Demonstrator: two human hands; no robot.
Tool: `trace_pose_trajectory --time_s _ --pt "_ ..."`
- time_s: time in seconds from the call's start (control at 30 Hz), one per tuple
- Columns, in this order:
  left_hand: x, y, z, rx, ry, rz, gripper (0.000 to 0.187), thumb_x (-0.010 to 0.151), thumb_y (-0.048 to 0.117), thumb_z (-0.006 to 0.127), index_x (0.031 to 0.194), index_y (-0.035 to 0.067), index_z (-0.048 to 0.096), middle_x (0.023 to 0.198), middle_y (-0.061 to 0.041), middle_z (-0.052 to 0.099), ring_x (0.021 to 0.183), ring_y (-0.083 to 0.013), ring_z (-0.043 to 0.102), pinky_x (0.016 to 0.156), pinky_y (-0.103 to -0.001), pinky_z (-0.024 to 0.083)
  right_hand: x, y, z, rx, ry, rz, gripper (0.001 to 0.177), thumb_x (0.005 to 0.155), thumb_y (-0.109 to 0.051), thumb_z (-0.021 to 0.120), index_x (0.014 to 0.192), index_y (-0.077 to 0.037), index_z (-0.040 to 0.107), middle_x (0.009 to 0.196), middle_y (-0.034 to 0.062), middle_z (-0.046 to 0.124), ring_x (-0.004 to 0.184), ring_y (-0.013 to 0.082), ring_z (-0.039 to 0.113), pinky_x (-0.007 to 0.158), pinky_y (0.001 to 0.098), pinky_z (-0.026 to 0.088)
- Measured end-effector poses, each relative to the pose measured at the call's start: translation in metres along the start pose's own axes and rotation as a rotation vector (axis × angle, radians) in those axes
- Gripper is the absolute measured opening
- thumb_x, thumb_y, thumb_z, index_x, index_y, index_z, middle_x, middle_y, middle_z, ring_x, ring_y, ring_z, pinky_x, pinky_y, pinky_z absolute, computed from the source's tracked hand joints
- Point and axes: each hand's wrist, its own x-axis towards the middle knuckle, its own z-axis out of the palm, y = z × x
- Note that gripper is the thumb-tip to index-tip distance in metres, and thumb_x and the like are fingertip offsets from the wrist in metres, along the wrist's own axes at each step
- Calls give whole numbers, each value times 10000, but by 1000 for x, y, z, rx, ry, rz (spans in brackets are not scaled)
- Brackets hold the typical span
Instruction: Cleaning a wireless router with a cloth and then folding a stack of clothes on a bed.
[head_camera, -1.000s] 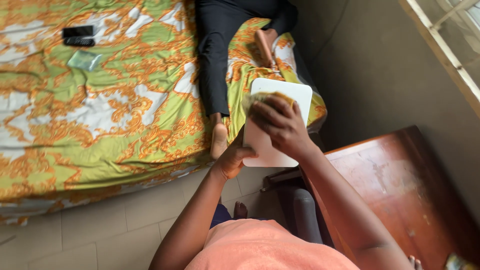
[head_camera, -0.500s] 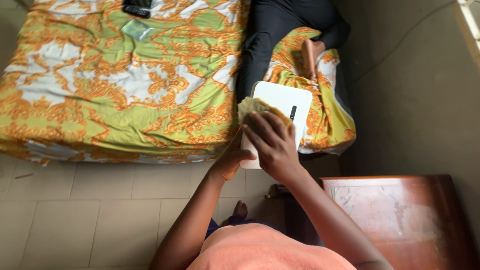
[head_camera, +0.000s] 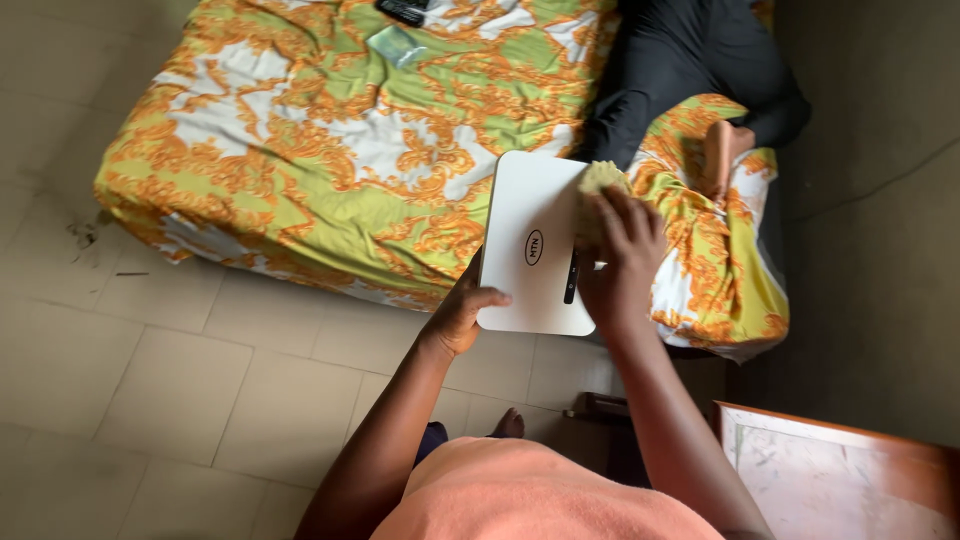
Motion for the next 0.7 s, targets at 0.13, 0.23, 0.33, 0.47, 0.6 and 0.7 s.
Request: trace_pose_trajectory --time_s 0.13,0.23,0.33,0.47,0.6,0.7 --pt "-15 41 -4 23 76 105 882 824 341 794 1580 161 378 1500 12 536 1403 -169 449 1110 -311 367 -4 -54 38 -31 20 -110 418 867 -3 730 1275 -87 691 1374 105 636 1260 382 541 1068 472 415" --pt "-12 42 -36 -122 21 121 884 846 636 685 1533 177 372 1446 -13 549 1366 -190 490 1074 -392 471 -8 -95 48 73 -81 -221 412 841 28 677 1241 -70 688 1400 114 633 1285 371 550 1060 477 434" --pt "-12 44 -67 -200 29 101 864 894 725 543 1477 91 476 1386 -64 613 1280 -215 587 1041 -394 510 -13 -122 58 154 -187 -337 453 766 31 672 1211 -49 700 1362 134 647 1230 342 563 909 465 418" --pt "-23 59 -95 -426 -34 127 807 1021 716 485 1426 18 526 1287 -105 645 1196 -213 627 995 -381 533 -15 -131 75 259 -340 -511 475 736 11 691 1200 -84 723 1337 90 653 1218 303 571 893 459 424" --pt "-21 64 -127 -476 209 167 750 999 646 565 1495 97 444 1318 -86 595 1220 -223 579 1022 -413 508 -5 -131 87 348 -435 -628 465 665 6 682 1112 -99 751 1315 65 667 1217 296 579 902 476 438" --pt "-43 115 -119 -366 284 209 850 890 614 621 1560 168 348 1493 -42 506 1361 -239 505 1091 -455 465 7 -129 93 325 -427 -618 452 635 3 673 1074 -73 753 1281 68 678 1194 309 577 885 492 437"
